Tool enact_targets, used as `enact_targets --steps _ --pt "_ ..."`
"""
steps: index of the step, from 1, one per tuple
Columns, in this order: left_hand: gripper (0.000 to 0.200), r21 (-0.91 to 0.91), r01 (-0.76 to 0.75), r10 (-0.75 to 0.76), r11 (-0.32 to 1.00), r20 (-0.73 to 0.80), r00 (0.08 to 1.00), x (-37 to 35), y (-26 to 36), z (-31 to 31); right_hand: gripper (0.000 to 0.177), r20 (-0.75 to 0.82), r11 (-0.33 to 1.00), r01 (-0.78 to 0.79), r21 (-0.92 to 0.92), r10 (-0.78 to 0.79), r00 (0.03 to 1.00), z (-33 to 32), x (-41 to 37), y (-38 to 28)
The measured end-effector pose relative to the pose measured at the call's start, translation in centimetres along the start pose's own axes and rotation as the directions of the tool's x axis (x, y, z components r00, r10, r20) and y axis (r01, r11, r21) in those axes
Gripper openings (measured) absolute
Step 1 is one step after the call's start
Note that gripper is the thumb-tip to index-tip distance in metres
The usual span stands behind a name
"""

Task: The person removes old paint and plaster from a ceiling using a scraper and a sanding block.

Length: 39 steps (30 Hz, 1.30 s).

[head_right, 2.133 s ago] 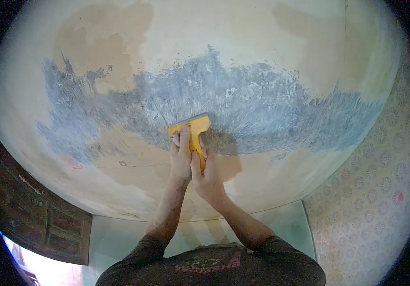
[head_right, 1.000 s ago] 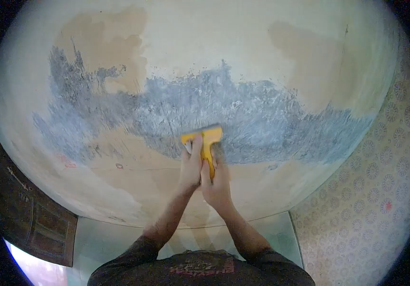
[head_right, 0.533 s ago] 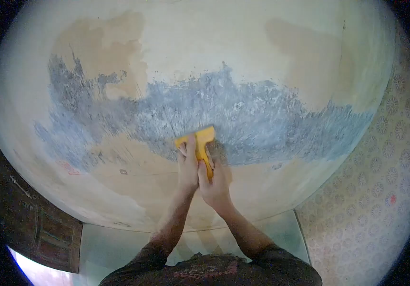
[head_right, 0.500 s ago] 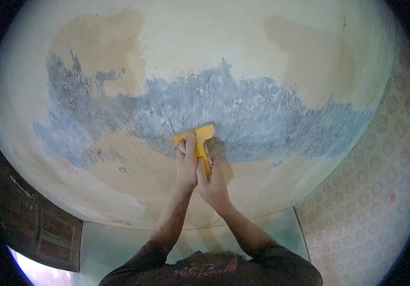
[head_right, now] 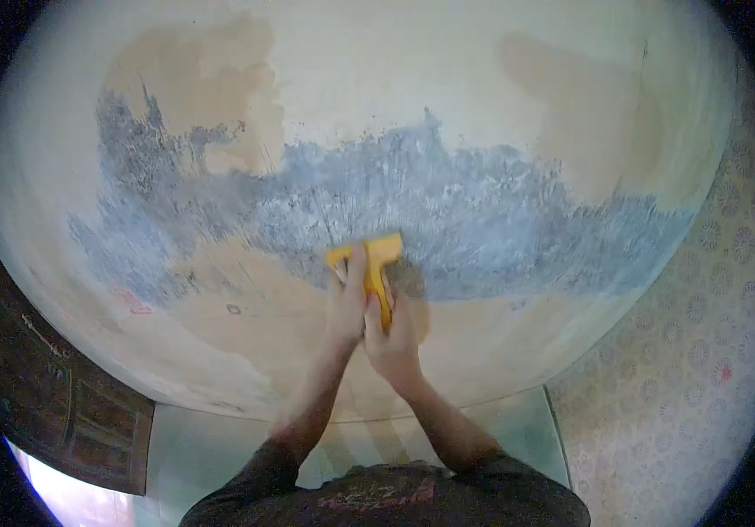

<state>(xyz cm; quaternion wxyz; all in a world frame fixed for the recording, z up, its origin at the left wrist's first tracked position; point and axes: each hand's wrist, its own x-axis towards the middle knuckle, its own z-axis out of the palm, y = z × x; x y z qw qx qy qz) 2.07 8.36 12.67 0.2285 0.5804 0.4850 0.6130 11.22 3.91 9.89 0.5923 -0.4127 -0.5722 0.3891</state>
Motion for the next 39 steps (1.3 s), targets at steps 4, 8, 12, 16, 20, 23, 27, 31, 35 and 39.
enact_targets --steps 4,8,12,16,20,23,27,31,35,39 --pt "0.044 0.203 -0.281 0.275 0.938 0.057 0.96 -2.5 -4.3 0.7 0.028 -0.02 0.981 0.129 -0.146 -0.134 0.991 0.0 -1.3 3.3" --pt "0.044 0.239 -0.301 0.33 0.923 -0.088 0.94 -3.5 -2.7 1.3 0.024 0.046 0.992 0.07 -0.102 -0.065 0.997 -0.9 -1.2 -0.5" --pt "0.053 -0.32 0.306 -0.299 0.897 0.072 0.952 -3.1 -0.7 0.9 0.021 0.038 0.996 -0.047 -0.081 0.05 0.998 -1.0 -2.3 2.5" --pt "0.055 -0.207 0.474 -0.451 0.856 0.151 0.88 -4.4 -0.8 1.5 0.018 -0.018 0.953 -0.165 0.256 0.175 0.984 -0.6 -4.1 2.3" --pt "0.048 -0.251 0.46 -0.351 0.852 0.377 0.857 -6.1 -2.0 2.2 0.018 -0.067 0.906 -0.186 0.38 0.227 0.972 -1.8 -4.7 3.8" --pt "0.043 -0.466 0.502 -0.338 0.729 0.394 0.855 -7.3 -2.7 3.5 0.023 -0.045 0.919 -0.187 0.348 0.216 0.975 -3.0 -4.4 3.5" --pt "0.045 -0.399 0.403 -0.321 0.824 0.258 0.912 -6.4 -2.6 4.6 0.029 -0.157 0.99 0.117 0.077 -0.104 0.982 -3.2 -2.8 6.5" --pt "0.045 -0.487 0.456 -0.384 0.745 0.245 0.89 -5.0 -2.2 6.5 0.031 -0.048 0.992 -0.121 0.034 0.122 0.991 -5.8 -1.5 4.9" --pt "0.045 -0.407 0.4 -0.319 0.821 0.254 0.913 -5.1 -2.2 6.6 0.03 0.017 0.989 -0.148 -0.003 0.148 0.989 -6.5 -1.1 6.4" --pt "0.046 -0.497 0.315 -0.332 0.808 0.057 0.941 -3.7 1.1 6.0 0.029 -0.011 0.979 -0.019 -0.204 0.017 1.0 -5.6 0.3 3.2"
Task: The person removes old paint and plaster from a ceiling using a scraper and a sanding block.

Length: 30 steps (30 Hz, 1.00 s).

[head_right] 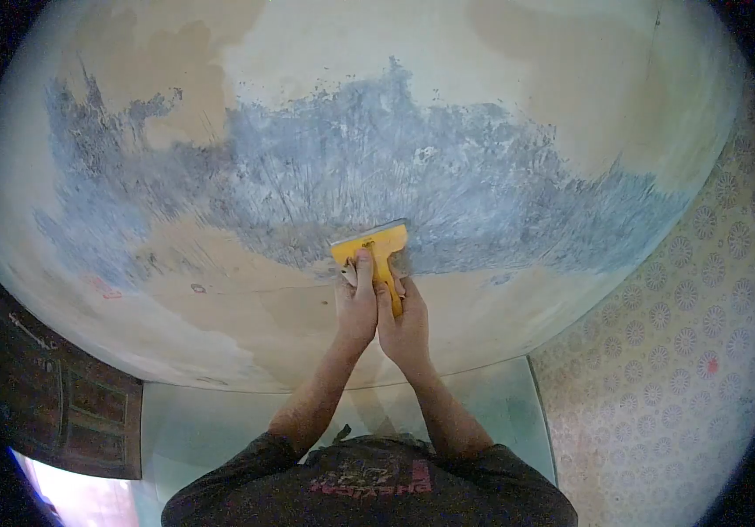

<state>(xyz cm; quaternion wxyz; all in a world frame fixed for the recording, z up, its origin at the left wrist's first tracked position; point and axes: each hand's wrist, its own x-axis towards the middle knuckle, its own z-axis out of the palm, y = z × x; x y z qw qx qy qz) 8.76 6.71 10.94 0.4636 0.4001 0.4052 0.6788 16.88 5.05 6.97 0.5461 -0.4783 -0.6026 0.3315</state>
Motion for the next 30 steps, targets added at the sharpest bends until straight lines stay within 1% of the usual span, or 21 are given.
enact_targets --steps 2,3,5,7,8,9,11,12,14,15,16,18,19,20,21,23,25,27,28,29,30 --pt "0.045 0.009 -0.008 0.008 1.0 -0.018 1.0 0.2 -0.8 -0.1 0.028 -0.128 0.983 0.181 0.007 -0.179 0.975 0.5 -0.3 1.5" --pt "0.045 0.076 -0.04 0.041 0.996 -0.014 0.999 0.2 -1.7 -0.4 0.028 -0.123 0.982 0.187 0.008 -0.185 0.975 0.6 -0.3 1.2" --pt "0.045 0.143 -0.068 0.071 0.987 -0.018 0.997 0.5 -3.2 -0.6 0.03 -0.122 0.995 0.08 -0.064 -0.087 0.989 0.2 -0.6 0.2" --pt "0.048 -0.038 -0.016 0.016 0.999 -0.004 1.0 0.4 0.1 -0.1 0.029 -0.066 0.998 0.046 -0.05 -0.049 0.997 -0.1 0.5 -2.0" --pt "0.048 -0.038 -0.007 0.006 0.999 -0.016 1.0 0.0 -0.7 -0.1 0.029 -0.01 0.999 0.021 -0.045 -0.022 1.0 -0.4 0.8 -2.5" --pt "0.049 0.025 -0.015 0.016 1.0 -0.036 0.999 0.0 -2.0 -0.3 0.029 0.0 0.999 0.021 -0.044 -0.021 1.0 -0.4 0.3 -1.2" --pt "0.051 0.18 0.029 -0.015 0.983 -0.079 0.997 -0.7 -4.3 -0.6 0.027 -0.056 0.982 0.117 0.148 -0.11 0.992 -0.4 -1.1 2.5" --pt "0.051 0.177 0.024 -0.009 0.984 -0.087 0.996 -0.5 -4.1 -0.4 0.027 -0.047 0.981 0.122 0.15 -0.116 0.992 -0.6 -0.7 1.8" --pt "0.05 0.119 0.033 -0.01 0.992 -0.184 0.983 0.0 -3.1 0.4 0.026 0.015 0.999 -0.021 -0.035 0.021 1.0 -1.3 0.0 -0.2" --pt "0.049 0.212 -0.02 0.054 0.977 -0.157 0.986 0.2 -1.7 0.3 0.026 0.017 0.999 -0.028 -0.034 0.029 0.999 -1.1 0.5 -0.3" --pt "0.049 0.217 -0.004 0.039 0.976 -0.161 0.986 -0.2 -2.6 0.0 0.027 0.019 1.0 -0.009 -0.007 0.009 1.0 -0.8 0.6 -0.4" --pt "0.045 -0.015 0.033 -0.034 0.999 -0.036 0.999 0.2 -4.3 -0.4 0.028 0.026 1.0 0.022 0.02 -0.023 0.999 -1.0 0.3 0.2" --pt "0.045 -0.015 0.03 -0.031 0.999 -0.04 0.999 -0.1 -3.8 -0.2 0.028 0.04 0.999 -0.03 0.014 0.029 0.999 -1.4 -0.4 1.2" --pt "0.044 0.087 0.022 -0.014 0.996 -0.086 0.996 -0.8 -3.2 0.4 0.028 0.056 0.996 -0.084 0.005 0.083 0.995 -1.7 -0.9 1.8" --pt "0.043 0.194 0.014 0.01 0.981 -0.122 0.992 -1.1 -2.7 0.7 0.028 0.055 0.997 -0.082 0.01 0.081 0.995 -1.4 -0.4 1.3" --pt "0.042 0.143 -0.044 0.06 0.989 -0.113 0.992 0.5 -1.7 0.7 0.027 -0.071 0.986 0.159 -0.042 -0.161 0.984 -0.8 0.8 0.1" --pt "0.041 0.087 -0.092 0.101 0.992 -0.11 0.989 0.2 -2.8 0.7 0.027 -0.037 0.985 0.15 -0.085 -0.154 0.987 -1.3 0.3 0.9" --pt "0.042 0.187 -0.185 0.212 0.965 -0.132 0.968 -0.5 -4.8 0.8 0.027 -0.003 0.979 0.163 -0.124 -0.164 0.986 -1.6 -0.1 1.8" --pt "0.042 0.185 -0.188 0.214 0.965 -0.136 0.967 -0.5 -4.8 0.8 0.025 0.009 0.995 0.079 -0.069 -0.078 0.997 -1.9 -0.8 2.5" --pt "0.043 0.134 -0.121 0.139 0.983 -0.129 0.982 -0.6 -4.7 0.9 0.024 0.022 1.0 -0.008 -0.014 0.009 1.0 -2.0 -1.2 2.8" --pt "0.043 0.085 -0.047 0.056 0.995 -0.114 0.992 -0.8 -4.3 1.0 0.024 0.021 1.0 -0.012 -0.015 0.013 1.0 -2.0 -0.9 2.3"
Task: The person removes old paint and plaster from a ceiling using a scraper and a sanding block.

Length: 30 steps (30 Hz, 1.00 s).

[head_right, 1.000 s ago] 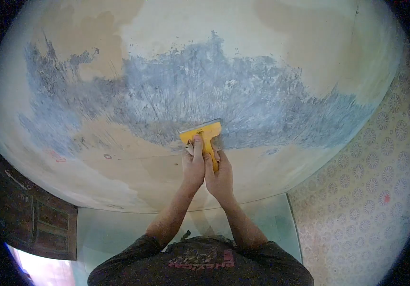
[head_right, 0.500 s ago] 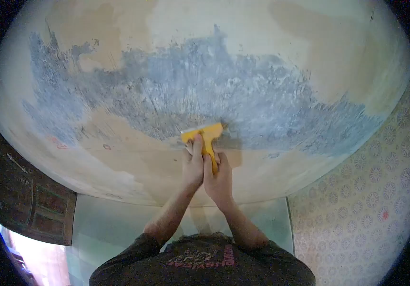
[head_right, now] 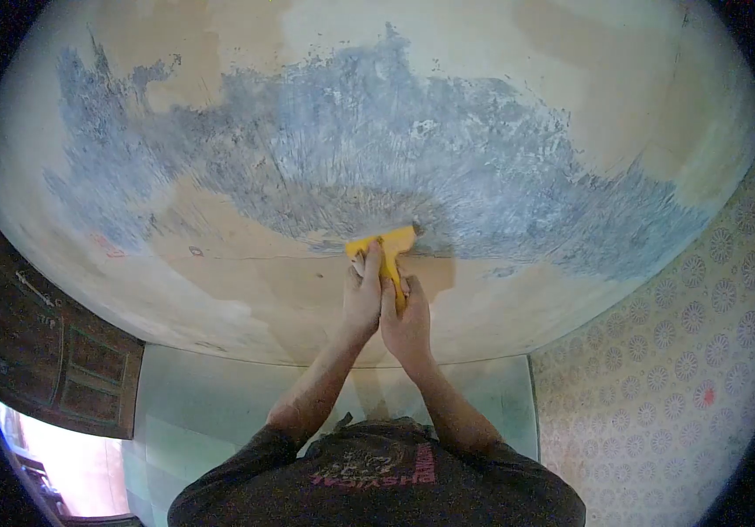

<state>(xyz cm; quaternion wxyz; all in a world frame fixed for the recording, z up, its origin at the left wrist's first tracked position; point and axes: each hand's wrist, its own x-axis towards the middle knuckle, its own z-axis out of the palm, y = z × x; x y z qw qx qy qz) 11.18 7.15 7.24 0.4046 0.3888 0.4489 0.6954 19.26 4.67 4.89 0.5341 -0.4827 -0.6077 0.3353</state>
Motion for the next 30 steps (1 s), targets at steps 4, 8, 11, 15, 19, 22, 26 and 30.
enact_targets --steps 4,8,11,15,19,22,26,30 --pt "0.046 0.012 -0.025 0.025 1.0 0.006 1.0 1.0 1.3 -0.3 0.026 -0.011 0.996 0.048 -0.076 -0.049 0.999 0.4 1.4 -1.6" --pt "0.049 0.041 -0.042 0.044 0.998 -0.041 0.998 1.0 1.3 -0.3 0.027 0.024 0.991 0.109 -0.073 -0.107 0.994 0.0 1.4 -0.8" --pt "0.05 -0.005 -0.071 0.071 0.997 0.01 0.997 1.8 3.6 -0.6 0.026 -0.022 0.976 0.212 -0.046 -0.213 0.977 1.3 3.1 -3.5" --pt "0.05 0.05 -0.025 0.026 0.998 -0.012 1.0 1.1 0.3 -1.0 0.026 -0.006 0.975 0.213 -0.064 -0.214 0.977 0.9 1.0 -2.4" --pt "0.05 0.162 -0.04 0.046 0.986 -0.03 0.999 1.9 3.9 -1.5 0.026 -0.013 0.97 0.24 -0.026 -0.241 0.97 1.8 2.6 -4.2" --pt "0.051 0.141 -0.167 0.168 0.976 0.006 0.986 2.5 1.7 -2.1 0.027 0.004 0.968 0.216 -0.131 -0.217 0.976 1.9 1.6 -2.6" --pt "0.038 0.163 0.079 -0.066 0.983 -0.086 0.994 2.1 3.5 -2.2 0.025 0.007 0.977 0.208 -0.055 -0.207 0.978 2.7 3.1 -4.4" --pt "0.044 0.066 -0.239 0.241 0.969 -0.023 0.97 3.0 0.7 -2.3 0.025 -0.031 0.953 0.285 -0.105 -0.289 0.957 2.8 0.9 -2.4"
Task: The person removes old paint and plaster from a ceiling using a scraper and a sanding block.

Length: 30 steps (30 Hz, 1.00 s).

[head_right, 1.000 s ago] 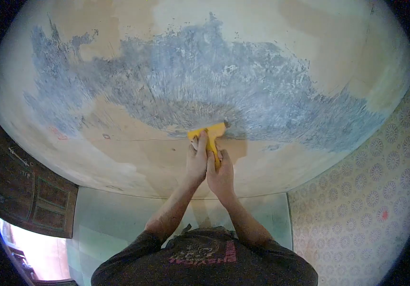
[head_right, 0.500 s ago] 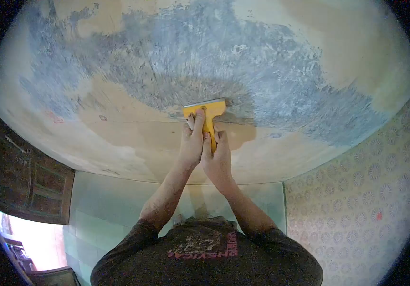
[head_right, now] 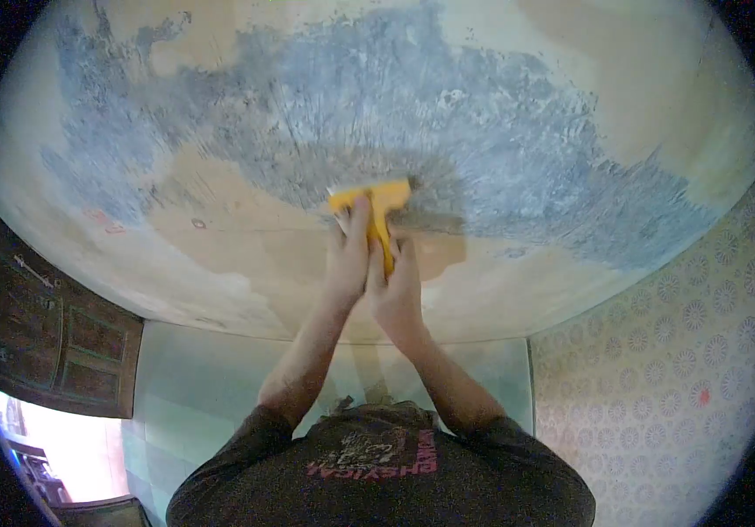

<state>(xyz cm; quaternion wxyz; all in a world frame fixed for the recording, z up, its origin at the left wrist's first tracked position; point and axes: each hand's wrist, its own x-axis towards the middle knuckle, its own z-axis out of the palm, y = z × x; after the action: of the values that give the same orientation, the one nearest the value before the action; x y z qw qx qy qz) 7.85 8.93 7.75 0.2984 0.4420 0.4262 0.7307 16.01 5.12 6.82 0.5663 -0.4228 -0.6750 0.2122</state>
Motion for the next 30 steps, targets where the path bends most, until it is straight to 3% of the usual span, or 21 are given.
enact_targets --steps 1,6,8,10,12,14,16,17,18,19,20,21,22,24,26,28,30 --pt "0.045 0.006 0.093 -0.093 0.996 0.005 0.996 -1.4 -0.1 -0.2 0.027 0.078 0.978 -0.206 -0.026 0.208 0.975 -0.5 -0.9 -0.5" --pt "0.05 -0.166 0.325 -0.31 0.931 0.111 0.944 0.1 5.5 0.0 0.027 -0.035 0.998 -0.054 0.041 0.056 0.998 0.0 0.5 -1.3" --pt "0.05 -0.084 0.356 -0.347 0.93 0.108 0.932 -1.2 3.8 -0.4 0.027 -0.058 0.999 -0.012 0.045 0.014 0.998 0.2 -0.3 -0.6" --pt "0.05 0.005 0.368 -0.366 0.93 0.102 0.925 -1.4 3.4 -0.2 0.027 -0.032 0.98 -0.186 -0.075 0.184 0.982 -0.1 -1.2 -0.3" --pt "0.051 -0.022 0.192 -0.192 0.981 0.014 0.981 -0.9 3.3 0.5 0.026 -0.01 0.974 -0.218 -0.067 0.218 0.976 -0.9 0.1 -1.7" --pt "0.051 -0.025 0.268 -0.266 0.963 0.079 0.961 -0.9 2.6 0.1 0.026 -0.012 0.961 -0.271 -0.06 0.271 0.962 -1.0 -0.2 -2.2" --pt "0.051 -0.044 0.348 -0.34 0.936 0.128 0.932 -1.3 0.6 -0.4 0.025 -0.042 0.982 -0.185 -0.042 0.183 0.982 -0.6 -1.0 -1.4" --pt "0.051 0.229 -0.05 0.033 0.972 0.079 0.996 -1.0 -1.3 -0.6 0.025 -0.051 0.983 -0.177 -0.044 0.175 0.983 -0.6 -0.3 -1.5" --pt "0.05 0.482 -0.411 0.398 0.773 0.136 0.907 -0.7 -2.3 -0.8 0.025 -0.081 0.994 -0.106 -0.04 0.102 0.991 -0.4 0.8 -2.1" --pt "0.05 0.48 -0.409 0.391 0.776 0.144 0.909 -0.3 -0.8 -0.6 0.026 -0.108 0.998 -0.046 -0.039 0.041 0.993 -0.4 1.0 -2.5" --pt "0.048 0.204 -0.152 0.137 0.967 0.088 0.987 0.3 0.7 -0.3 0.026 -0.108 0.997 -0.059 -0.043 0.054 0.993 -0.2 0.6 -2.5" --pt "0.047 -0.102 0.14 -0.128 0.985 0.111 0.985 0.7 2.1 0.0 0.026 -0.095 0.994 -0.109 -0.032 0.105 0.99 -0.1 0.4 -2.3" --pt "0.047 -0.107 0.142 -0.13 0.984 0.115 0.985 0.2 2.4 -0.1 0.026 -0.082 0.988 -0.154 -0.022 0.152 0.985 0.0 0.2 -2.0" --pt "0.046 -0.055 0.302 -0.292 0.952 0.137 0.947 -0.7 3.6 -0.3 0.025 -0.04 0.973 -0.225 -0.05 0.224 0.974 -0.4 0.0 -2.1" --pt "0.046 -0.112 0.272 -0.251 0.956 0.169 0.953 0.6 5.3 -0.1 0.025 -0.089 0.992 -0.117 -0.045 0.113 0.99 -0.4 1.2 -3.5" --pt "0.047 -0.168 0.259 -0.228 0.951 0.186 0.956 0.1 4.9 -0.5 0.026 -0.103 0.99 -0.129 -0.056 0.123 0.987 0.1 0.4 -2.8" --pt "0.05 -0.11 0.285 -0.255 0.952 0.226 0.94 -0.8 3.2 -0.9 0.026 -0.125 0.99 -0.127 -0.066 0.118 0.985 0.2 -0.5 -2.3"
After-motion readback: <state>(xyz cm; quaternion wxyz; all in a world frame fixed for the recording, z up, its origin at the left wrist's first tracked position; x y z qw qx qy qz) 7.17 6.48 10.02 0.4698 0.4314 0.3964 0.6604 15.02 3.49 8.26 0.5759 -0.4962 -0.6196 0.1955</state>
